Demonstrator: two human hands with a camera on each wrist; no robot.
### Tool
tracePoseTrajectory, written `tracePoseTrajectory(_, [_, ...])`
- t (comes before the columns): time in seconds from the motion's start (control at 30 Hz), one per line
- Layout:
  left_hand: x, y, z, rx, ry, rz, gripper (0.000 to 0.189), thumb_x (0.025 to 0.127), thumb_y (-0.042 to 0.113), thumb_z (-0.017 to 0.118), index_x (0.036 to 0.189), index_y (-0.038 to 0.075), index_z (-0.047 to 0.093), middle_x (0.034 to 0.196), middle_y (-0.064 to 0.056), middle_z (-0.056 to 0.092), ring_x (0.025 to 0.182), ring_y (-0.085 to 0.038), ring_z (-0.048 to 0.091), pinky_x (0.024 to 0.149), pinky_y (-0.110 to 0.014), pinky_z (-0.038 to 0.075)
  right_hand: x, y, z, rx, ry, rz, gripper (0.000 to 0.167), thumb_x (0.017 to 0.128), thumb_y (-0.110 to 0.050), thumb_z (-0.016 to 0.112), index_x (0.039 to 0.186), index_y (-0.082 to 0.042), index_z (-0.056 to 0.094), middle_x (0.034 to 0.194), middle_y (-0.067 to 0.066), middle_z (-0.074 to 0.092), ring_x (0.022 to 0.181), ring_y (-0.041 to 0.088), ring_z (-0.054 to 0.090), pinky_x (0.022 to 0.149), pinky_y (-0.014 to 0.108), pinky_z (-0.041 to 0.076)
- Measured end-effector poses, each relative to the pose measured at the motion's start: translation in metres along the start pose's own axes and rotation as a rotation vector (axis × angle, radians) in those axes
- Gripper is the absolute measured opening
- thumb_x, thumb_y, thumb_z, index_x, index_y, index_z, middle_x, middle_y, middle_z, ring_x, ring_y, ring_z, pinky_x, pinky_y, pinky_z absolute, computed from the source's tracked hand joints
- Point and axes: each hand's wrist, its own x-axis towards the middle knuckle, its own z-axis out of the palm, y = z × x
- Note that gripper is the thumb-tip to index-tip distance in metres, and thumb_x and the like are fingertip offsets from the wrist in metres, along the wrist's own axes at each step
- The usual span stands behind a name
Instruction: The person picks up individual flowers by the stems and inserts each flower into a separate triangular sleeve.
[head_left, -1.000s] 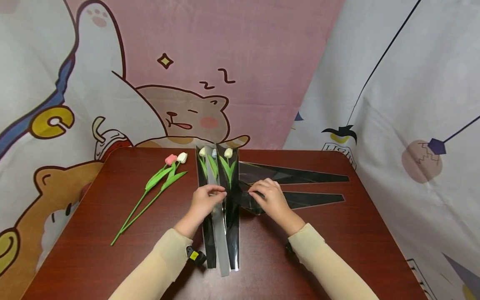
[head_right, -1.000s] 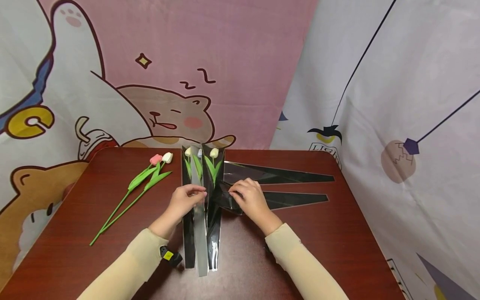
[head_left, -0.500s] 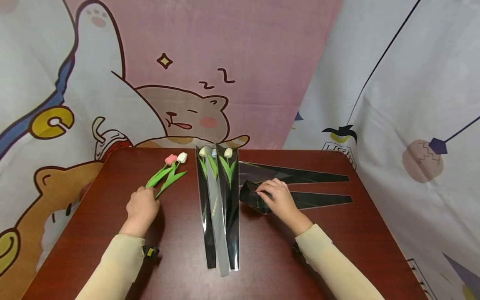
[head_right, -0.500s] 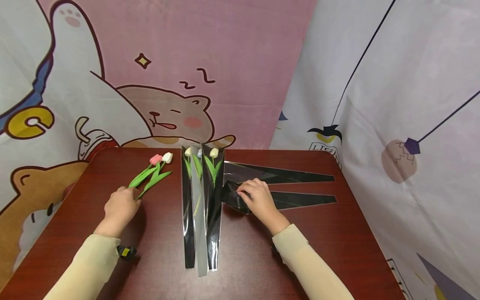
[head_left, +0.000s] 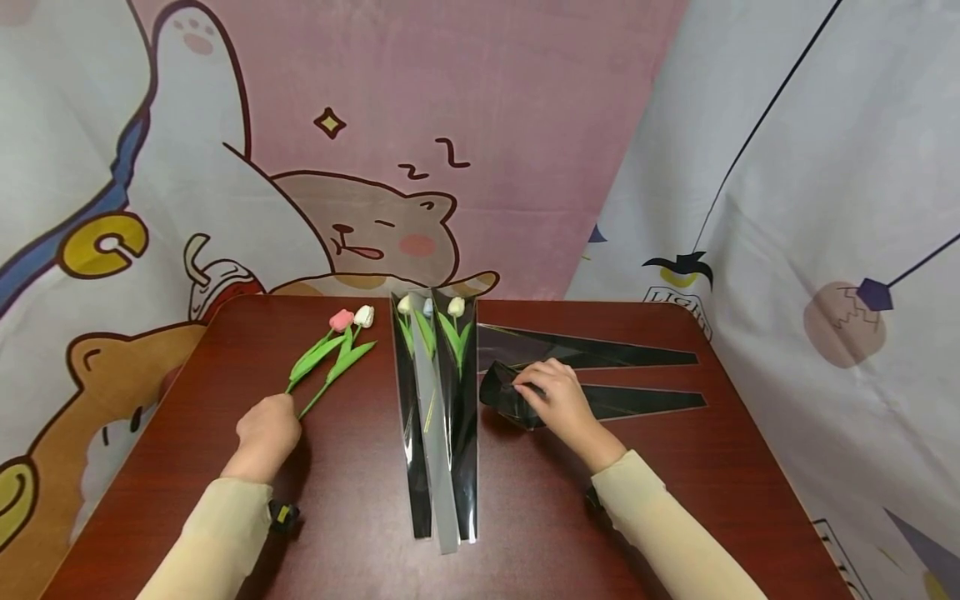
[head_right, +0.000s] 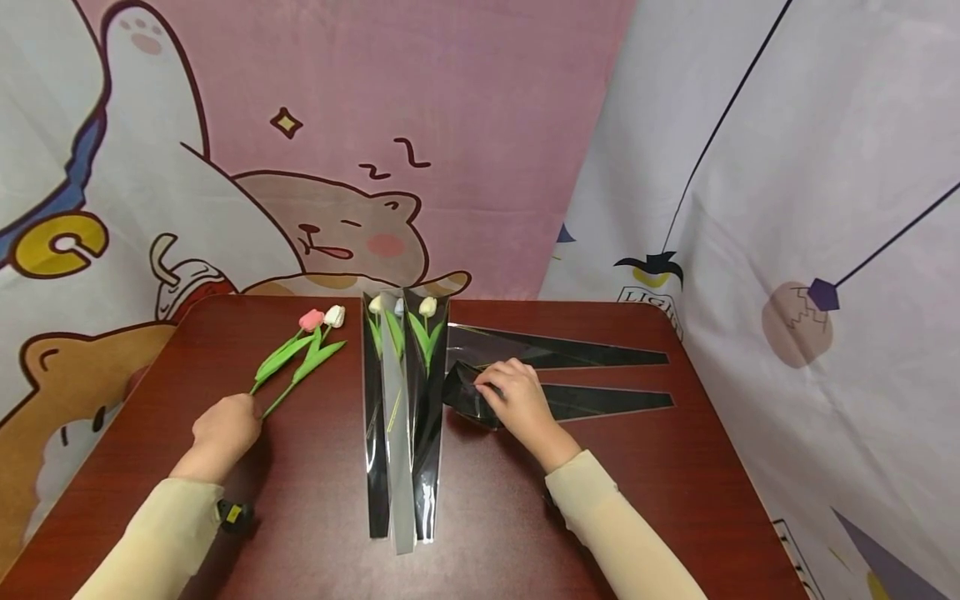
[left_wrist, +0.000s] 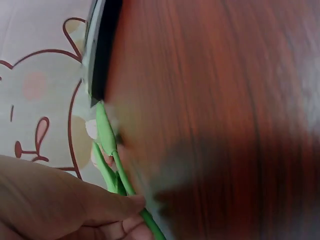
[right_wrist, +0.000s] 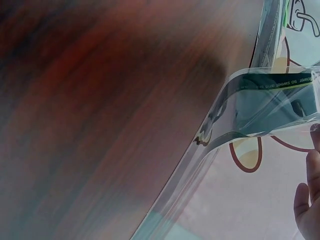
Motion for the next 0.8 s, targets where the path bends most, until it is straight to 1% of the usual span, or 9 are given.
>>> tracePoseTrajectory(0.1, [-0.004, 0.007, 0.0, -0.015, 0.032, 0.045, 0.014, 0.084, 0.0, 0.049, 0.083, 0.001, 0.063, 0.087, -0.027, 0.065, 0.073, -0.04, 0.063, 0.052, -0.05, 0.047, -0.001, 0.0, 0.0, 0.002, 0.002, 0.0, 0.006, 0.085, -0.02, 0.07, 0.091, -0.019, 0.072, 0.092, -0.009, 0.067, 0.087, 0.011, 0.053, 0.076, 0.036, 0.039])
tracePoseTrajectory(0.27, [-0.015, 0.025, -0.004, -0.059, 0.138, 0.121, 0.012, 0.084, 0.005, 0.054, 0.091, 0.005, 0.064, 0.09, -0.02, 0.067, 0.073, -0.037, 0.063, 0.053, -0.048, 0.048, -0.001, 0.0, -0.001, 0.004, 0.012, -0.002, 0.006, 0.085, -0.02, 0.07, 0.091, -0.019, 0.072, 0.092, -0.008, 0.067, 0.087, 0.011, 0.052, 0.076, 0.037, 0.039])
tracePoseTrajectory(0.33, [-0.02, 0.032, -0.007, -0.074, 0.167, 0.138, 0.012, 0.083, 0.005, 0.055, 0.091, 0.005, 0.064, 0.09, -0.019, 0.067, 0.072, -0.037, 0.063, 0.053, -0.048, 0.047, 0.0, -0.001, -0.001, 0.009, 0.02, -0.002, 0.006, 0.085, -0.02, 0.07, 0.091, -0.019, 0.072, 0.093, -0.008, 0.067, 0.087, 0.012, 0.052, 0.076, 0.036, 0.039])
tracePoseTrajectory(0.4, [-0.024, 0.037, -0.011, -0.075, 0.17, 0.143, 0.012, 0.083, 0.005, 0.054, 0.09, 0.006, 0.064, 0.089, -0.018, 0.067, 0.07, -0.036, 0.063, 0.051, -0.047, 0.047, 0.0, -0.001, 0.0, 0.011, 0.026, 0.0, 0.006, 0.085, -0.02, 0.07, 0.091, -0.019, 0.072, 0.093, -0.008, 0.067, 0.087, 0.012, 0.053, 0.076, 0.036, 0.039])
tracePoseTrajectory(0.47, [-0.025, 0.04, -0.016, -0.071, 0.145, 0.134, 0.013, 0.083, 0.004, 0.053, 0.091, 0.005, 0.064, 0.087, -0.018, 0.067, 0.069, -0.036, 0.062, 0.05, -0.047, 0.046, 0.001, -0.002, 0.001, 0.016, 0.027, 0.007, 0.006, 0.085, -0.02, 0.07, 0.091, -0.019, 0.072, 0.094, -0.007, 0.068, 0.087, 0.012, 0.053, 0.075, 0.036, 0.039])
tracePoseTrajectory(0.6, [-0.026, 0.041, -0.027, -0.054, 0.085, 0.085, 0.015, 0.083, 0.002, 0.051, 0.092, 0.002, 0.064, 0.082, -0.02, 0.064, 0.069, -0.037, 0.061, 0.05, -0.048, 0.046, 0.002, -0.004, 0.002, 0.018, 0.021, 0.021, 0.006, 0.085, -0.02, 0.07, 0.091, -0.02, 0.072, 0.093, -0.007, 0.068, 0.087, 0.012, 0.053, 0.075, 0.035, 0.039])
tracePoseTrajectory(0.67, [-0.026, 0.039, -0.031, -0.054, 0.081, 0.061, 0.014, 0.083, 0.001, 0.05, 0.09, -0.001, 0.062, 0.08, -0.022, 0.063, 0.068, -0.038, 0.061, 0.05, -0.048, 0.046, 0.002, -0.005, 0.002, 0.017, 0.021, 0.019, 0.006, 0.085, -0.021, 0.07, 0.091, -0.02, 0.072, 0.093, -0.007, 0.067, 0.087, 0.012, 0.053, 0.075, 0.036, 0.04])
tracePoseTrajectory(0.8, [-0.027, 0.035, -0.033, -0.077, 0.119, 0.029, 0.012, 0.087, 0.003, 0.049, 0.088, -0.005, 0.058, 0.08, -0.024, 0.06, 0.067, -0.04, 0.06, 0.048, -0.048, 0.045, 0.003, -0.006, 0.002, 0.015, 0.03, 0.011, 0.006, 0.085, -0.021, 0.07, 0.091, -0.02, 0.072, 0.094, -0.007, 0.068, 0.087, 0.012, 0.053, 0.076, 0.036, 0.04])
